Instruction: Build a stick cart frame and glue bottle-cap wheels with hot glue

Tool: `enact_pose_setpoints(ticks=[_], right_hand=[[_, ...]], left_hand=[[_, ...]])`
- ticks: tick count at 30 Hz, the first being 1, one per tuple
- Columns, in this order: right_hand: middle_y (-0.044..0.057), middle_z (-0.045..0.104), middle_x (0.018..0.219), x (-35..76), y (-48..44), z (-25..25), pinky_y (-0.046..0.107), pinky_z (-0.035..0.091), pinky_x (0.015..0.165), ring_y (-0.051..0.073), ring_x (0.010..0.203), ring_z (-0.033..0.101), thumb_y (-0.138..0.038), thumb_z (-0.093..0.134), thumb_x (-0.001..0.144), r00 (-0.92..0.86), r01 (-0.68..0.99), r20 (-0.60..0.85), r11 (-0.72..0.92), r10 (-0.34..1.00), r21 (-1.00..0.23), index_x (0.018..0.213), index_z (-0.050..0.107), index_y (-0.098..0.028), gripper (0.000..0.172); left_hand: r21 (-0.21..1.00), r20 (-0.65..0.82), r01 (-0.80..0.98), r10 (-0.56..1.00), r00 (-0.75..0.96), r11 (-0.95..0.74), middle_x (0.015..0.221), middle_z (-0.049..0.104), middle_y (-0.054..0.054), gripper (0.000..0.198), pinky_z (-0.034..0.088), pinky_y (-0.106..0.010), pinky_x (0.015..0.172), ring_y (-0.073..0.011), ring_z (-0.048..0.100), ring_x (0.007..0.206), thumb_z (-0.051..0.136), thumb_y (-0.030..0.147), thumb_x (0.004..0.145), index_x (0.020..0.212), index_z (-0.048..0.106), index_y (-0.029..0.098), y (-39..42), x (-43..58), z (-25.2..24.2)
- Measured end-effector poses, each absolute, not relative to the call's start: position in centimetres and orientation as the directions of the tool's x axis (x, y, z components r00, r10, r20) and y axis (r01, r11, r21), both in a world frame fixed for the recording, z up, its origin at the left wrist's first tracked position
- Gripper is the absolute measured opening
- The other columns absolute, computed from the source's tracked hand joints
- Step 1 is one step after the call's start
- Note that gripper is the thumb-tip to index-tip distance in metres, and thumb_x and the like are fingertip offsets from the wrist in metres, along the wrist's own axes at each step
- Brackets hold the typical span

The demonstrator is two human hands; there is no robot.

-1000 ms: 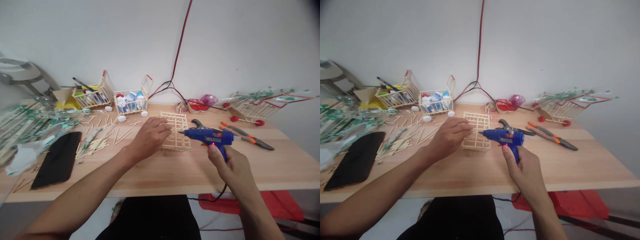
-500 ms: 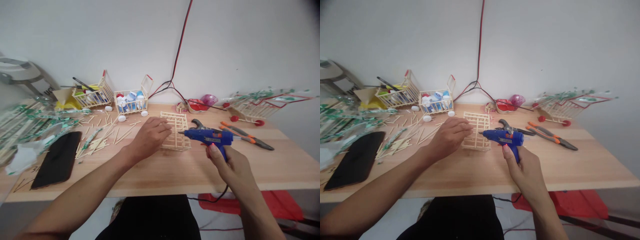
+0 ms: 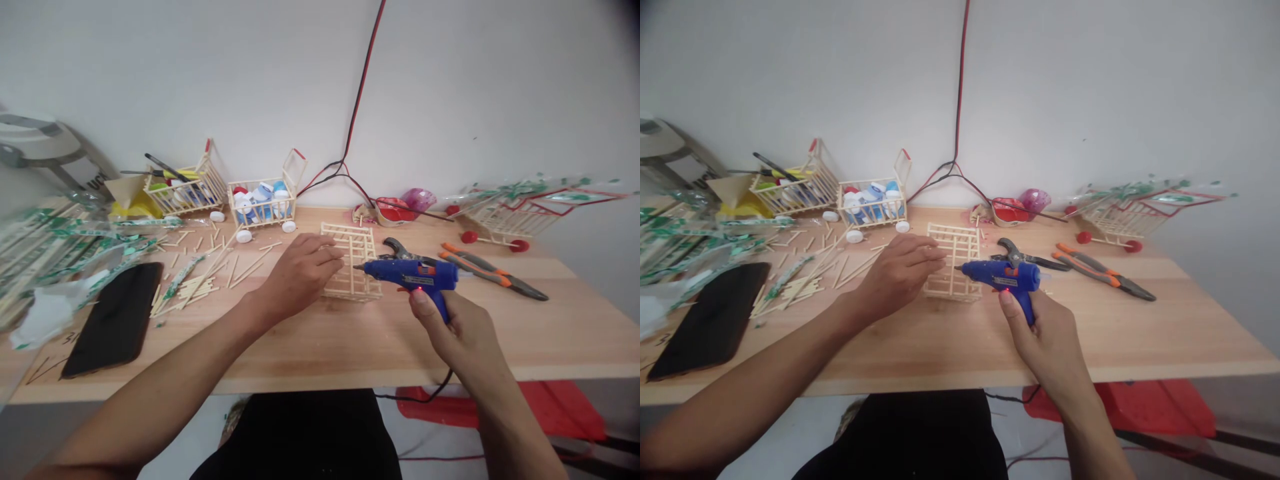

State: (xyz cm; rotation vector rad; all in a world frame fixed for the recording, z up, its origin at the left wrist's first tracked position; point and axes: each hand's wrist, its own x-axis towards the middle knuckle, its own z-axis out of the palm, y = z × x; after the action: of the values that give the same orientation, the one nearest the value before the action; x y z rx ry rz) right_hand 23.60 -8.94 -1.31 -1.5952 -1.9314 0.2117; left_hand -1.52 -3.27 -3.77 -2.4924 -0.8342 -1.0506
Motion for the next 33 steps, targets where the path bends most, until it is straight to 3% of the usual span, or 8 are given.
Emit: enact_pose_setpoints(ticks=[5,14,20,28,33], right_hand=[[-0.001,0.045,0.045,23.7,-8.8,-1.7,0.027,0.030,0.044,0.014,0.042,0.044,-0.063,0.041,0.091,-0.078,0.832,0.356,0.258,0.931,-0.492,0.055,0.043,-0.023,0.053],[0.004,0.059,0.052,23.7,-8.8,-1.8,0.030,0.037,0.049,0.019,0.049,0.056,-0.068,0.039,0.089,-0.039,0.816,0.302,0.205,0.953,-0.541,0.062,0.055,-0.021,0.056],[0.003,0.057,0.051,24.1,-8.9,-2.2,0.029,0.035,0.047,0.017,0.048,0.053,-0.070,0.039,0.089,0.022,0.806,0.265,0.140,0.964,-0.576,0.061,0.054,-0.021,0.058],[0.003,0.061,0.063,24.8,-9.1,-3.0,0.028,0.039,0.051,0.015,0.054,0.053,-0.068,0.044,0.089,0.113,0.684,0.200,0.070,0.973,-0.726,0.073,0.061,-0.019,0.054],[0.002,0.060,0.058,24.7,-9.2,-2.6,0.029,0.040,0.051,0.016,0.054,0.055,-0.068,0.043,0.090,0.071,0.718,0.192,0.083,0.979,-0.692,0.068,0.059,-0.020,0.055]], left_hand=[[-0.046,0.716,0.628,0.413,0.564,-0.777,0.107,0.074,-0.006,0.019,0.048,-0.039,0.094,-0.0216,0.062,0.109,0.052,0.006,0.091,0.097,0.068,0.014,-3.3,-1.5,-3.8],[-0.052,0.720,0.619,0.400,0.567,-0.784,0.107,0.074,-0.006,0.017,0.048,-0.040,0.094,-0.0223,0.062,0.108,0.053,0.007,0.091,0.097,0.068,0.013,-3.3,-1.6,-3.8],[-0.028,0.709,0.625,0.425,0.563,-0.780,0.109,0.073,-0.008,0.020,0.047,-0.040,0.095,-0.0218,0.061,0.111,0.050,0.008,0.093,0.098,0.069,0.015,-3.4,-1.5,-3.7],[-0.048,0.721,0.603,0.389,0.573,-0.797,0.112,0.072,-0.005,0.019,0.047,-0.039,0.097,-0.0212,0.061,0.112,0.052,0.011,0.094,0.102,0.068,0.017,-3.5,-1.4,-3.7],[-0.024,0.723,0.615,0.411,0.555,-0.788,0.110,0.073,-0.006,0.020,0.047,-0.040,0.095,-0.0216,0.061,0.113,0.050,0.010,0.094,0.097,0.069,0.016,-3.4,-1.6,-3.7]])
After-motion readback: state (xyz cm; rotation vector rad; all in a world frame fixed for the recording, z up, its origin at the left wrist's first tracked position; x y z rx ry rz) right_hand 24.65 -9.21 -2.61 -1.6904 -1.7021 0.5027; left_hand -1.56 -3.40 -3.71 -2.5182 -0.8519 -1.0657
